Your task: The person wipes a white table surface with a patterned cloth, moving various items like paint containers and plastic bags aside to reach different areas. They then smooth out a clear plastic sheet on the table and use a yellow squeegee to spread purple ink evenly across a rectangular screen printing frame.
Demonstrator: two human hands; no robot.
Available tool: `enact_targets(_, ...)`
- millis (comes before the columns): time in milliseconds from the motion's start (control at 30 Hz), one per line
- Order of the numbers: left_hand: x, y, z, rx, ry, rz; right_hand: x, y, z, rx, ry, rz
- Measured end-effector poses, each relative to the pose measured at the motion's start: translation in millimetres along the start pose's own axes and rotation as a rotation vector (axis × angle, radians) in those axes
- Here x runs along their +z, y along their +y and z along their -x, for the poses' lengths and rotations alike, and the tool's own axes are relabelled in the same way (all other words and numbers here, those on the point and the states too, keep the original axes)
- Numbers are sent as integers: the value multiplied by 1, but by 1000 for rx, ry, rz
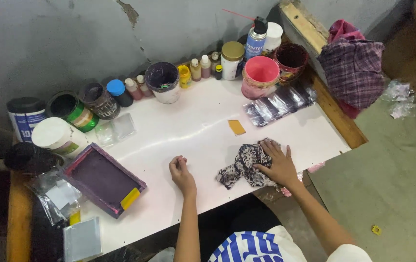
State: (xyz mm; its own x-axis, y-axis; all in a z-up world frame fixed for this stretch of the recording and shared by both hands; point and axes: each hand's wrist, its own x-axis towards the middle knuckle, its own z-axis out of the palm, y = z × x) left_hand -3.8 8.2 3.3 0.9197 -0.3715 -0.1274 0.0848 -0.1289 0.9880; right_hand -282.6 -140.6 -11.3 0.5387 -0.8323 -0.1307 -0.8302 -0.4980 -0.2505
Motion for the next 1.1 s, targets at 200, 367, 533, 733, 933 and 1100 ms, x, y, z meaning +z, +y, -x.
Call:
enact_targets(200,1,-11,-4,34,-3,3,5,-97,11,-132,211,-47)
enact_targets(367,-2,-16,-11,49,-3,-9,16,-181,0,-302,138,-110)
enact_targets(533,-2,-26,-15,13,17,9,32,-164,1,-524,-31,-60)
enact_targets(733,2,-21,-9,93,-2,55,10,-62,-7,-583,111,-203)
enact_targets(933,0,-16,-4,108,-74,-44,7,-20,-24,-462,171,-162)
enact_targets(1100,3,-26,-7,154,-86,-160,7,-88,-21,-670,252,-146)
